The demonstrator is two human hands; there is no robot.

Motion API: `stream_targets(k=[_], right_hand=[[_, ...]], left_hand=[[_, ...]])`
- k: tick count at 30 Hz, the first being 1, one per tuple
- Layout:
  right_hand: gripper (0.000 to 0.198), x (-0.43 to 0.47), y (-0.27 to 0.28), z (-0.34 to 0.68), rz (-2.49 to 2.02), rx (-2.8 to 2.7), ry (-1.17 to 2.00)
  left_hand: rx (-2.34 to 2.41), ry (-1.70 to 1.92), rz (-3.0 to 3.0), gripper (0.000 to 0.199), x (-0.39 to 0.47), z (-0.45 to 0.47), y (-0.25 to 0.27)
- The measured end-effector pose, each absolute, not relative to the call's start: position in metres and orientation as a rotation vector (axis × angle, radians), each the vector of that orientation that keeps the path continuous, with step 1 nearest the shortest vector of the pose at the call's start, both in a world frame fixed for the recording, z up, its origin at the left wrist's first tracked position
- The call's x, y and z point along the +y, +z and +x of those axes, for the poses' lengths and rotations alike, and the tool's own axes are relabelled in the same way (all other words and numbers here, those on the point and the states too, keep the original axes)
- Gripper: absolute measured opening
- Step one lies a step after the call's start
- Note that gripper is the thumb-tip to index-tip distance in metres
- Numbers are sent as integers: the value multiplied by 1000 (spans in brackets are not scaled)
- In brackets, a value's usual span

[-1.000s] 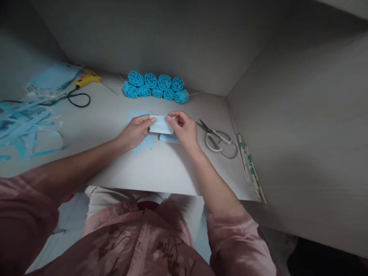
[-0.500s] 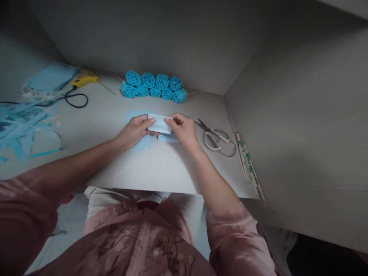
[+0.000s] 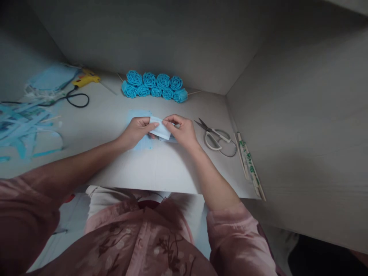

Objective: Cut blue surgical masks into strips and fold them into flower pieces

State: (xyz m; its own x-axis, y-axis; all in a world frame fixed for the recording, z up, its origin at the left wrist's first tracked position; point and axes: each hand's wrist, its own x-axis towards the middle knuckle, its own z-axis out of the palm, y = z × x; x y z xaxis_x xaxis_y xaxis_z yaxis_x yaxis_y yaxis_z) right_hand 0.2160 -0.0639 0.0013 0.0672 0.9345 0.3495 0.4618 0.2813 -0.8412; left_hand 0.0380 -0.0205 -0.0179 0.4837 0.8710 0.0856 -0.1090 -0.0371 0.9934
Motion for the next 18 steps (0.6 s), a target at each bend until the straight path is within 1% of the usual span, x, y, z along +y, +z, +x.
stream_targets(k=[5, 8, 18], right_hand=[[16, -64, 2, 220, -1295, -1548, 428], [18, -62, 2, 224, -1297, -1519, 400], [24, -53, -13, 232, -1284, -1419, 585]], left_hand=[[720, 837, 1464, 32, -20, 37, -18], [712, 828, 1467, 32, -20, 37, -17], [755, 919, 1521, 33, -19, 35, -11]])
